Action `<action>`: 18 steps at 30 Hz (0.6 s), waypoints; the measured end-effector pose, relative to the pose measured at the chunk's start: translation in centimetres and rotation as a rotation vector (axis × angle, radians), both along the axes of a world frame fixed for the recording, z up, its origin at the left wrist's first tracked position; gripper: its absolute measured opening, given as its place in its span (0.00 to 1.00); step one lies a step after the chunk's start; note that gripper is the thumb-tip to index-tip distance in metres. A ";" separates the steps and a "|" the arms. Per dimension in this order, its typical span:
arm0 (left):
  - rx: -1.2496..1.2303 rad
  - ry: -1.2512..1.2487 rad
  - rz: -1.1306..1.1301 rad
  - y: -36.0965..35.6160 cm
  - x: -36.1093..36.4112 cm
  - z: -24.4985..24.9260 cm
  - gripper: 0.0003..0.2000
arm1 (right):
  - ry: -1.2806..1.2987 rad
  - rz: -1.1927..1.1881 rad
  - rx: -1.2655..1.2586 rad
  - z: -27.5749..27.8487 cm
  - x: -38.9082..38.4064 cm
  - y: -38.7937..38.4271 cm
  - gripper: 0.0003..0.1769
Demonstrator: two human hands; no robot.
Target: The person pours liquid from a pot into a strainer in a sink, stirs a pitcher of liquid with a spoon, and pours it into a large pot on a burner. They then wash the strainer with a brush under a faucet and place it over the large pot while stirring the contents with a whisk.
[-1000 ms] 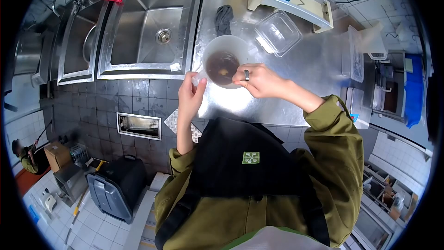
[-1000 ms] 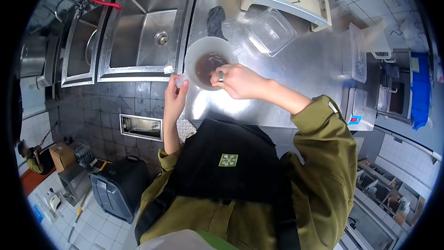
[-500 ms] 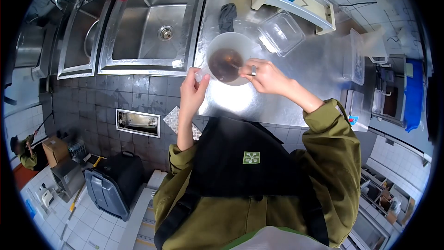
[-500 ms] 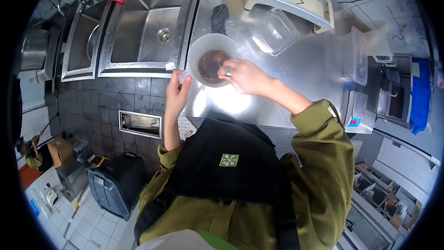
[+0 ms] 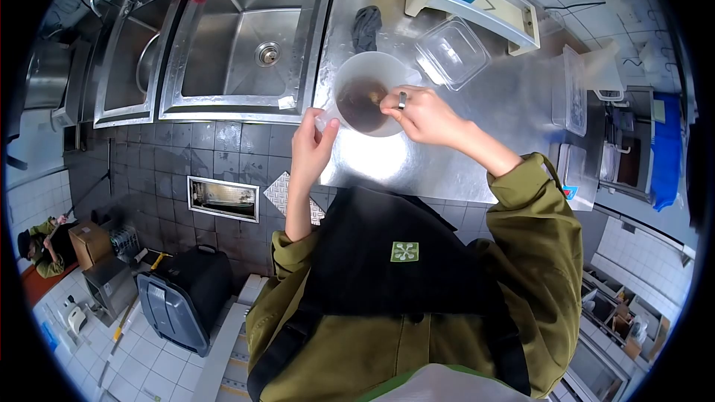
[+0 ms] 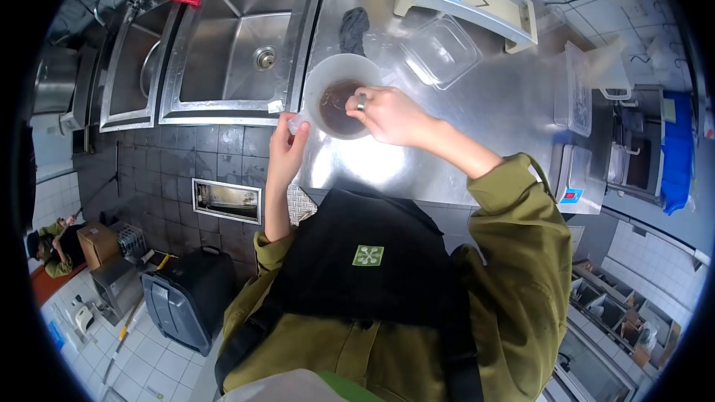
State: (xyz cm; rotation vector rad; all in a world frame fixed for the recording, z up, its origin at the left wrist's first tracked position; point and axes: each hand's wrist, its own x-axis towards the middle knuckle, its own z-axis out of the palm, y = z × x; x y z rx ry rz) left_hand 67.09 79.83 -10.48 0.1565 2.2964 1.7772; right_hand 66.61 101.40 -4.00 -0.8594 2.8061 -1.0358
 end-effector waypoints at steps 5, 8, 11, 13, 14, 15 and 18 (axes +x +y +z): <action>-0.002 0.004 0.003 0.0 0.0 0.0 0.08 | -0.024 -0.018 -0.151 -1.1 -0.2 -0.5 0.07; -0.010 0.017 -0.003 0.0 0.0 0.1 0.08 | -0.188 -0.041 -0.210 -1.2 -0.1 0.1 0.08; 0.008 0.024 0.000 0.0 0.0 -0.1 0.09 | -0.219 -0.037 -0.036 0.1 -0.9 0.8 0.08; 0.024 0.026 0.015 0.2 0.1 0.0 0.09 | -0.102 -0.054 0.002 0.1 -1.4 0.7 0.08; 0.013 0.023 0.011 0.2 0.1 0.1 0.09 | -0.044 -0.063 0.020 0.1 -1.6 0.5 0.08; 0.002 0.019 0.007 0.1 0.1 0.2 0.09 | -0.025 -0.056 -0.013 0.0 -1.5 0.1 0.08; -0.003 0.012 -0.005 0.0 0.0 0.1 0.09 | 0.021 -0.036 -0.130 -0.7 -1.3 -0.8 0.08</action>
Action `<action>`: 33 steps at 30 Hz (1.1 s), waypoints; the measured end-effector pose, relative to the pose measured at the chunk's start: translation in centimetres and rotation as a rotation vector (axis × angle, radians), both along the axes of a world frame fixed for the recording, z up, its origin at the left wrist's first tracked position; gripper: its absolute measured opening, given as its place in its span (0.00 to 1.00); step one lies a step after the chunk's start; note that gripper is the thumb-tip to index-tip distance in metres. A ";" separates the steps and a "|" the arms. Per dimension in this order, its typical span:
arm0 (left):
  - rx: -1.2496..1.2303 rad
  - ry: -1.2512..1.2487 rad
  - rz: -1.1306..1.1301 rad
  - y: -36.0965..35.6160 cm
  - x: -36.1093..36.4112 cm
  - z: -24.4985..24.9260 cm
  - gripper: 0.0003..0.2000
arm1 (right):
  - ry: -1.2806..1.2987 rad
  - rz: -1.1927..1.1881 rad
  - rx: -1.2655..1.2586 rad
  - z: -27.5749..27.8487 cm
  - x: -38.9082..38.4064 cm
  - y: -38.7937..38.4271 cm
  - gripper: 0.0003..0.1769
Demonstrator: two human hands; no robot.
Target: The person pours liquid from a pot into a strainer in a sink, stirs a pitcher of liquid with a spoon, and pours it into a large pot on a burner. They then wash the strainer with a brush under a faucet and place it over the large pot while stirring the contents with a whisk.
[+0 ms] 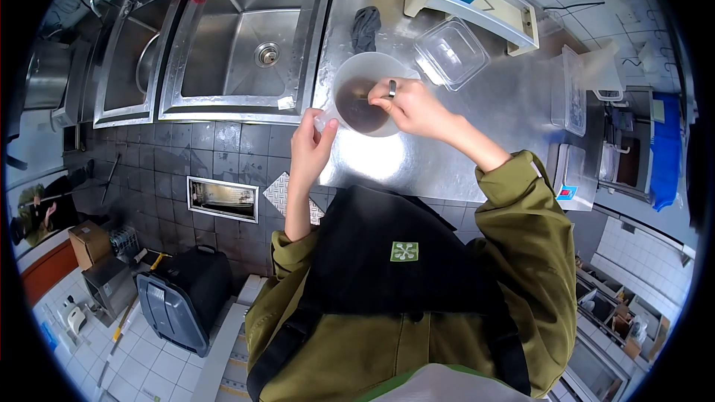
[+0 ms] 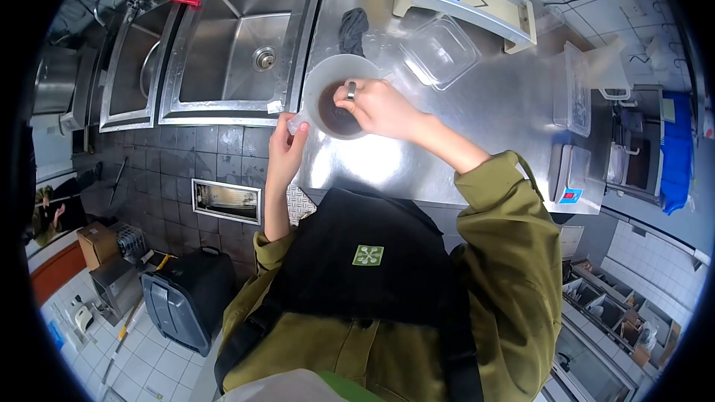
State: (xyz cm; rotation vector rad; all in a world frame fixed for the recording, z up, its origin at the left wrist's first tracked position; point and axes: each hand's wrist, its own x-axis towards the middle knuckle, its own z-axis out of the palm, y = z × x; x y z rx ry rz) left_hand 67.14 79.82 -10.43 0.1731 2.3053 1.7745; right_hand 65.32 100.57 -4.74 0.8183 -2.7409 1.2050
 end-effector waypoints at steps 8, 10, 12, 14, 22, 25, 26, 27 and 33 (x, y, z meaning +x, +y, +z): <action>0.009 0.006 0.006 0.1 0.0 -0.1 0.08 | -0.223 -0.019 0.111 1.7 -0.7 0.9 0.08; -0.001 -0.015 0.009 0.0 0.0 -0.1 0.08 | -0.120 -0.023 0.116 1.4 -1.1 0.5 0.08; -0.012 -0.009 0.016 0.1 0.1 0.0 0.08 | -0.046 -0.011 0.085 0.7 -1.2 -0.2 0.09; -0.012 -0.002 0.022 0.2 0.1 0.0 0.08 | -0.001 0.021 0.022 -0.2 -0.9 -0.9 0.09; -0.008 -0.011 0.030 0.2 0.1 -0.1 0.08 | -0.174 -0.025 0.051 1.0 -1.2 0.9 0.09; 0.004 -0.022 0.033 0.2 0.1 -0.3 0.08 | -0.036 -0.038 0.091 0.3 -1.2 0.3 0.09; 0.007 -0.021 0.033 0.2 0.1 -0.3 0.08 | -0.005 -0.030 0.045 -0.1 -1.0 0.0 0.09; 0.009 -0.021 0.033 0.2 0.1 -0.3 0.08 | 0.026 -0.022 0.000 -0.5 -0.7 -0.2 0.09; 0.007 0.007 0.025 0.2 0.2 -0.3 0.09 | -0.213 0.016 -0.007 -0.4 -0.9 1.2 0.10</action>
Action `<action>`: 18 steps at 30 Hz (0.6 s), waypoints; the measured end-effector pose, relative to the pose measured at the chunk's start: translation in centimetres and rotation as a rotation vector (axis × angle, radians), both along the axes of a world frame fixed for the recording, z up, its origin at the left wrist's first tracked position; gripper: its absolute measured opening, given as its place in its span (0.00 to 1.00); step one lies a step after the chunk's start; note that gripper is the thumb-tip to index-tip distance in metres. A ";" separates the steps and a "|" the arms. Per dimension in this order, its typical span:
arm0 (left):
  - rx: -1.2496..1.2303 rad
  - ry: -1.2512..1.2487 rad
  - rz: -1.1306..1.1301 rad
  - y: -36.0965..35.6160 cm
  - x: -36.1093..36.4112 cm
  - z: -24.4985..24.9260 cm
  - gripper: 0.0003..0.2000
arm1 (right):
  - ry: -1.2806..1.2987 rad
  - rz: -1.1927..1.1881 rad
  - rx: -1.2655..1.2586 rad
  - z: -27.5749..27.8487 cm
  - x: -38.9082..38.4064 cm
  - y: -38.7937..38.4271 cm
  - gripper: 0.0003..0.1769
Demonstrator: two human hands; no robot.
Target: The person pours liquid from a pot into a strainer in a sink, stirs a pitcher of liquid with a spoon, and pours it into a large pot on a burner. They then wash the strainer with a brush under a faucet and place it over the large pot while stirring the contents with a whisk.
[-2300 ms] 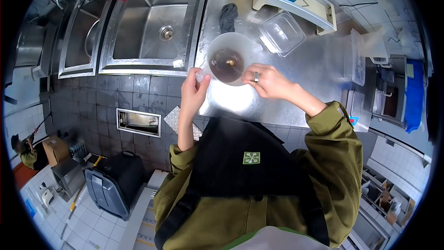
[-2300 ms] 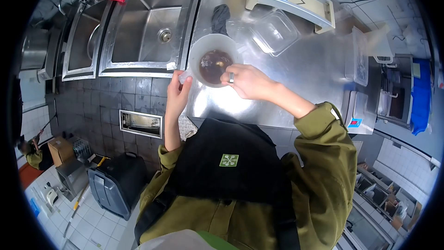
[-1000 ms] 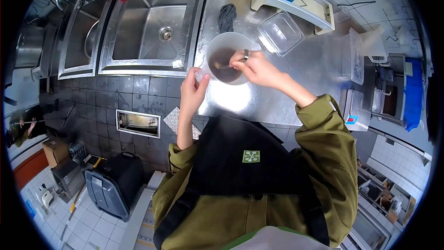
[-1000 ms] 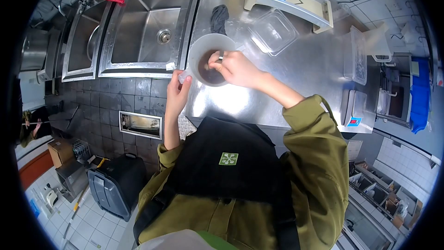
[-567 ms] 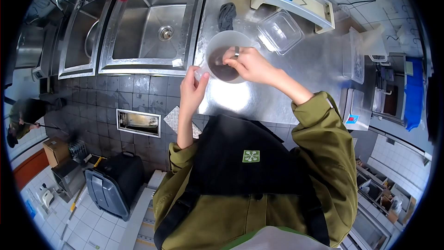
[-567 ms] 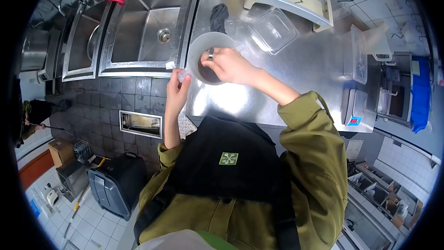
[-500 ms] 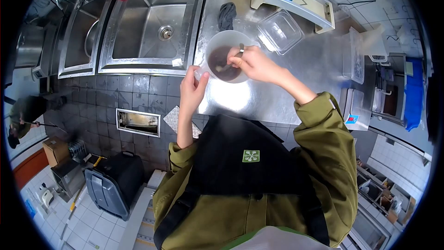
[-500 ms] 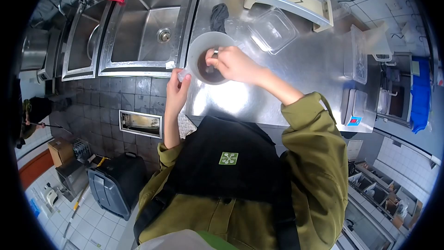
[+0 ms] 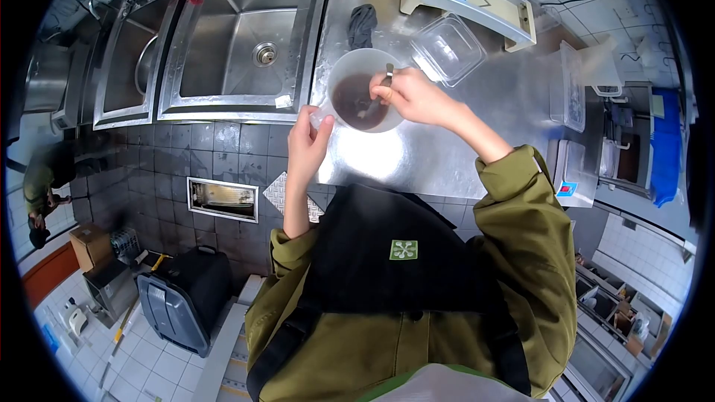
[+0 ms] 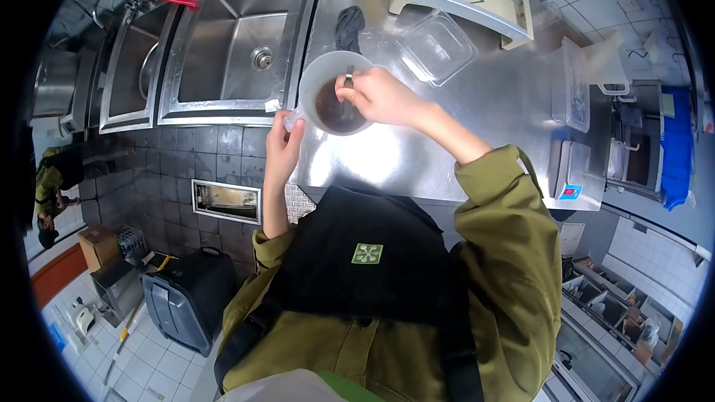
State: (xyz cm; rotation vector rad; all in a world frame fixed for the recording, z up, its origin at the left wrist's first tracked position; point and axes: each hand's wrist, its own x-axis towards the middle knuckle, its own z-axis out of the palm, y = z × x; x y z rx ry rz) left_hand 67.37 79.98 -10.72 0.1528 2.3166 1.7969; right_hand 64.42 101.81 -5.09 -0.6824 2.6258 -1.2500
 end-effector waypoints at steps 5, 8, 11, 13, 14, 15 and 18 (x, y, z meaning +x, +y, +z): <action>0.009 0.007 0.000 0.1 -0.1 -0.1 0.09 | 0.197 -0.056 0.072 0.8 -0.3 -0.9 0.10; -0.004 0.000 0.004 0.0 0.0 -0.2 0.09 | 0.222 -0.016 -0.037 -0.6 0.7 -1.3 0.10; -0.016 -0.003 0.010 0.0 0.0 -0.2 0.09 | 0.049 0.010 -0.060 -0.3 1.0 -0.3 0.10; -0.022 -0.007 0.018 0.1 0.0 -0.1 0.09 | -0.031 0.013 -0.019 0.6 0.3 0.7 0.09; -0.015 -0.004 0.018 0.1 0.0 0.0 0.09 | 0.036 -0.005 0.014 0.8 0.0 0.8 0.09; -0.008 -0.002 0.016 0.1 0.0 0.1 0.09 | 0.103 -0.024 0.046 0.9 -0.2 0.8 0.09; -0.005 -0.010 0.023 0.1 0.0 -0.1 0.09 | 0.196 -0.044 0.027 0.5 -0.1 -0.1 0.09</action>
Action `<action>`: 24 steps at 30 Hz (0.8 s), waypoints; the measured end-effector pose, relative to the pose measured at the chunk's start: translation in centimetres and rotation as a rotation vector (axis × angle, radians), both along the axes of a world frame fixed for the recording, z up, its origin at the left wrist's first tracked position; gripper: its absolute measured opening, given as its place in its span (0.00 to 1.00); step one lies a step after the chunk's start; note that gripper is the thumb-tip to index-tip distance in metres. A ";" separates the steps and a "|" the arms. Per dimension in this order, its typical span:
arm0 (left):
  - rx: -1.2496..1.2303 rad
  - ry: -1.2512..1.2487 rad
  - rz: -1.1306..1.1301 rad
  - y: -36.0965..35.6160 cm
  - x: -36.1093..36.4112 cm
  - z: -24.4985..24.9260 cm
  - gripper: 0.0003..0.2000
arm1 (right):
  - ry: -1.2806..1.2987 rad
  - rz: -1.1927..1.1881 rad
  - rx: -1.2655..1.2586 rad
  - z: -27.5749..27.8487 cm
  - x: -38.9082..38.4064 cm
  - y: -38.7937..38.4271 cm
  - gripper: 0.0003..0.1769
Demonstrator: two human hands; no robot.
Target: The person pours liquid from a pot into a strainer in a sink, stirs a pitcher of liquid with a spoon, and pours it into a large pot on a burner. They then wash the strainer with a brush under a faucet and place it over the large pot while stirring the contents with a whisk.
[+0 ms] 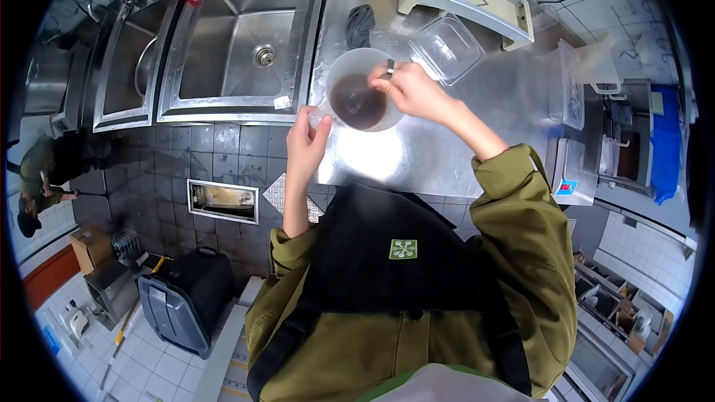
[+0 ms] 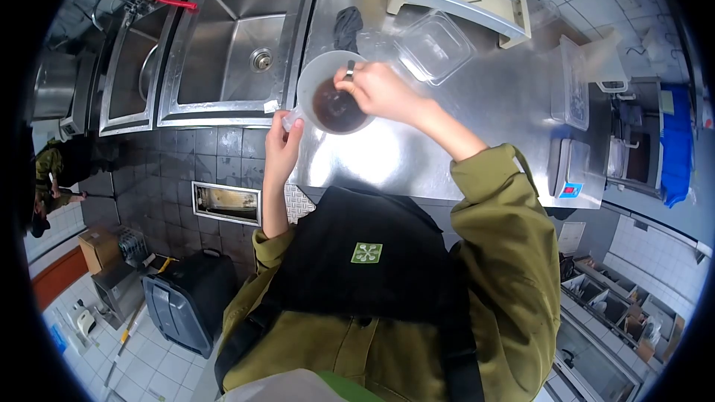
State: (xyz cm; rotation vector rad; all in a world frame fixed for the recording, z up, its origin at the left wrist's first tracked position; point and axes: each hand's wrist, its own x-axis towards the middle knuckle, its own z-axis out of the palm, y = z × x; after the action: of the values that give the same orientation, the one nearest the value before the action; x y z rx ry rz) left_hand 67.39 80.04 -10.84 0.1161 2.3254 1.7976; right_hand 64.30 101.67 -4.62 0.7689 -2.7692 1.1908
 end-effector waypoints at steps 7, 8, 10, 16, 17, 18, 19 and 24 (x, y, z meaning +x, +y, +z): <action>0.039 0.005 -0.007 0.1 0.1 -0.3 0.09 | -0.194 0.081 -0.038 0.0 0.9 -0.2 0.08; 0.023 -0.009 -0.005 0.1 0.1 -0.2 0.09 | -0.169 0.053 -0.004 0.2 0.6 0.1 0.09; 0.012 -0.001 0.000 0.1 0.1 -0.2 0.09 | -0.118 -0.001 0.066 1.0 0.0 0.4 0.09; 0.026 -0.004 -0.003 0.1 0.1 -0.3 0.10 | -0.014 0.031 -0.046 -0.5 1.3 -1.1 0.08; 0.025 -0.006 -0.005 0.0 0.1 -0.3 0.10 | -0.064 0.039 -0.062 -0.5 1.5 -1.0 0.08; 0.017 0.004 -0.004 0.0 0.1 -0.4 0.10 | -0.114 0.047 -0.078 -0.4 1.6 -0.8 0.08; 0.010 0.014 -0.004 0.1 0.1 -0.4 0.10 | -0.155 0.028 -0.070 0.0 1.5 -0.4 0.09; 0.032 0.016 -0.008 0.1 0.1 -0.3 0.10 | -0.075 -0.044 0.057 1.3 0.1 0.5 0.10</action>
State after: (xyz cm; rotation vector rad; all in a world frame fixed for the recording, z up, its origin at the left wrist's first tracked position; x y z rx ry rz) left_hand 67.45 80.18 -11.15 0.1449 2.3042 1.8369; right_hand 64.41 102.18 -3.32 0.6778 -2.8761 1.1619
